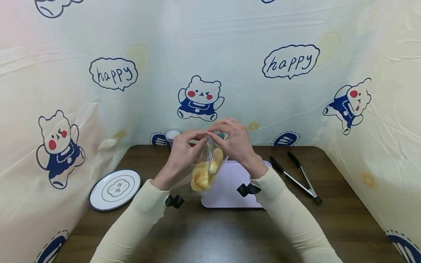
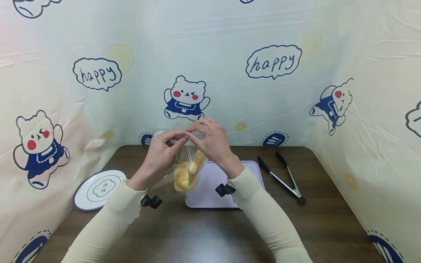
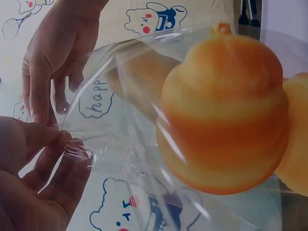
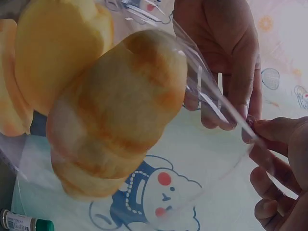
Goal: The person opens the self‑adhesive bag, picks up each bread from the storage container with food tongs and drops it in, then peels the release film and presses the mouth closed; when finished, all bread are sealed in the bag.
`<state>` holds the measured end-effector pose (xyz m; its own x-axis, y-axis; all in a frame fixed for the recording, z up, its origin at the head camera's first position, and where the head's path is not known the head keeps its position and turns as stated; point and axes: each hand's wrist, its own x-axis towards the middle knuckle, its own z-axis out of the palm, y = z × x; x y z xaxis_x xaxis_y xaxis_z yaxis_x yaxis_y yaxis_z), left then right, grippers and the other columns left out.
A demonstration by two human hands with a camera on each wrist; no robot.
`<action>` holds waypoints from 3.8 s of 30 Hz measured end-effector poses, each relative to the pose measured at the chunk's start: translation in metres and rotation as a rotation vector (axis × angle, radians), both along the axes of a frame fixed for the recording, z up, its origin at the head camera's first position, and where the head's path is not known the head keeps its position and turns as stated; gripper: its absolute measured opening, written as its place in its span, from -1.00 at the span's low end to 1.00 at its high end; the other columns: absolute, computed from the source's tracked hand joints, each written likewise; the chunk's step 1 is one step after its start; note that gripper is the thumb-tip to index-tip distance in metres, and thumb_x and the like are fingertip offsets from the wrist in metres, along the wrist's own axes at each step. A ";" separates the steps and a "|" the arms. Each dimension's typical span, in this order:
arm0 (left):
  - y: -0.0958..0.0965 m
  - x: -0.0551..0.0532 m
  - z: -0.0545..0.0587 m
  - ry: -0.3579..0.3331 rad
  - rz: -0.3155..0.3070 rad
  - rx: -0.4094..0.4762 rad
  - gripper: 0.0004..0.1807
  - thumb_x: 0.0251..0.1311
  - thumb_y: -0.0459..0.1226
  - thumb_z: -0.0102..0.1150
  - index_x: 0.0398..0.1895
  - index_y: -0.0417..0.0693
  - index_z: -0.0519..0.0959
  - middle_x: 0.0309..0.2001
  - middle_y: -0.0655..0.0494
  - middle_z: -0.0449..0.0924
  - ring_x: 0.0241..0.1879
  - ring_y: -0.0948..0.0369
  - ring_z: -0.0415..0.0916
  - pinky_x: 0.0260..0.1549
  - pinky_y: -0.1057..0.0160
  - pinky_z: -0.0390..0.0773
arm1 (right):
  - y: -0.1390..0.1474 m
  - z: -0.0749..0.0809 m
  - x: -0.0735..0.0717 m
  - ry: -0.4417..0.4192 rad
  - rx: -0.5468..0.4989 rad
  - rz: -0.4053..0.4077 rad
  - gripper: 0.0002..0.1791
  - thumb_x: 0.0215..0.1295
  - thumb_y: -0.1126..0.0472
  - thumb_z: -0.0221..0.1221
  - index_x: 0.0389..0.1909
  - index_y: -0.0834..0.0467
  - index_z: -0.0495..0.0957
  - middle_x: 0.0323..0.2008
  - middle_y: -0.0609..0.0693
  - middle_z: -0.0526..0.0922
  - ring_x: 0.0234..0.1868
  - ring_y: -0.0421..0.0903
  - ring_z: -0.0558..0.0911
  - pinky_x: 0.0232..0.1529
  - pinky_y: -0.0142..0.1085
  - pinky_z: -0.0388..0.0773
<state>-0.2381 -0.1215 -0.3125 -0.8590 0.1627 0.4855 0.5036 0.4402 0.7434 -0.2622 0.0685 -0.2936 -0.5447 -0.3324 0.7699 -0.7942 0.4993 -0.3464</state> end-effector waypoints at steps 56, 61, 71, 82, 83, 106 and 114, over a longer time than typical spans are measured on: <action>-0.028 -0.002 0.008 0.084 0.190 0.173 -0.76 0.37 -0.12 0.19 -0.09 -0.04 0.72 -0.21 -0.01 0.77 -0.25 0.08 0.70 -0.26 0.43 0.66 | 0.084 -0.018 -0.019 -0.492 -0.582 -0.063 -0.69 0.42 -0.01 0.19 -0.09 0.17 0.60 -0.28 -0.23 0.70 -0.35 -0.20 0.50 -0.30 -0.38 0.42; -0.033 -0.003 0.009 0.080 0.239 0.189 -0.75 0.37 -0.12 0.19 -0.08 -0.05 0.72 -0.20 -0.02 0.78 -0.24 0.10 0.71 -0.23 0.46 0.65 | 0.103 -0.022 -0.021 -0.491 -0.619 -0.127 -0.78 0.42 0.05 0.20 -0.13 0.12 0.61 -0.30 -0.24 0.69 -0.39 -0.21 0.52 -0.44 -0.42 0.33; -0.043 -0.005 0.004 0.094 0.288 0.214 -0.74 0.36 -0.10 0.20 -0.05 0.00 0.72 -0.16 0.00 0.78 -0.23 0.21 0.71 -0.17 0.46 0.65 | 0.138 -0.032 -0.021 -0.538 -0.685 -0.216 -0.81 0.43 0.04 0.17 -0.15 0.07 0.61 -0.32 -0.27 0.67 -0.39 -0.21 0.52 -0.53 -0.43 0.29; -0.057 -0.008 0.004 0.162 0.314 0.272 -0.77 0.35 -0.17 0.22 -0.07 -0.05 0.74 -0.23 -0.13 0.76 -0.33 0.23 0.68 -0.28 0.51 0.61 | 0.167 -0.040 -0.018 -0.615 -0.742 -0.217 -0.72 0.45 0.01 0.14 -0.08 0.14 0.55 -0.28 -0.24 0.67 -0.36 -0.21 0.51 -0.58 -0.51 0.32; -0.058 -0.008 0.004 0.162 0.322 0.270 -0.77 0.35 -0.16 0.22 -0.07 -0.04 0.74 -0.23 -0.13 0.76 -0.33 0.22 0.68 -0.29 0.51 0.61 | 0.169 -0.041 -0.018 -0.624 -0.743 -0.224 -0.72 0.44 0.00 0.14 -0.08 0.13 0.55 -0.28 -0.23 0.68 -0.35 -0.21 0.51 -0.58 -0.51 0.32; -0.082 0.002 0.008 0.160 0.407 0.328 -0.75 0.33 -0.15 0.25 -0.03 -0.02 0.73 -0.15 0.11 0.77 -0.25 0.37 0.64 -0.21 0.51 0.59 | 0.237 -0.063 -0.001 -0.825 -0.628 -0.119 -0.81 0.49 0.12 0.10 -0.24 0.13 0.60 -0.48 -0.18 0.77 -0.58 -0.22 0.57 -0.45 -0.44 0.58; -0.074 0.011 0.011 0.146 0.358 0.275 -0.73 0.33 -0.11 0.24 -0.04 -0.01 0.72 -0.15 0.05 0.76 -0.26 0.35 0.64 -0.19 0.51 0.60 | 0.247 -0.103 -0.012 -0.936 -0.282 -0.324 -0.59 0.57 0.02 -0.05 0.06 0.30 0.49 -0.40 -0.29 0.77 -0.49 -0.21 0.62 -0.30 -0.37 0.61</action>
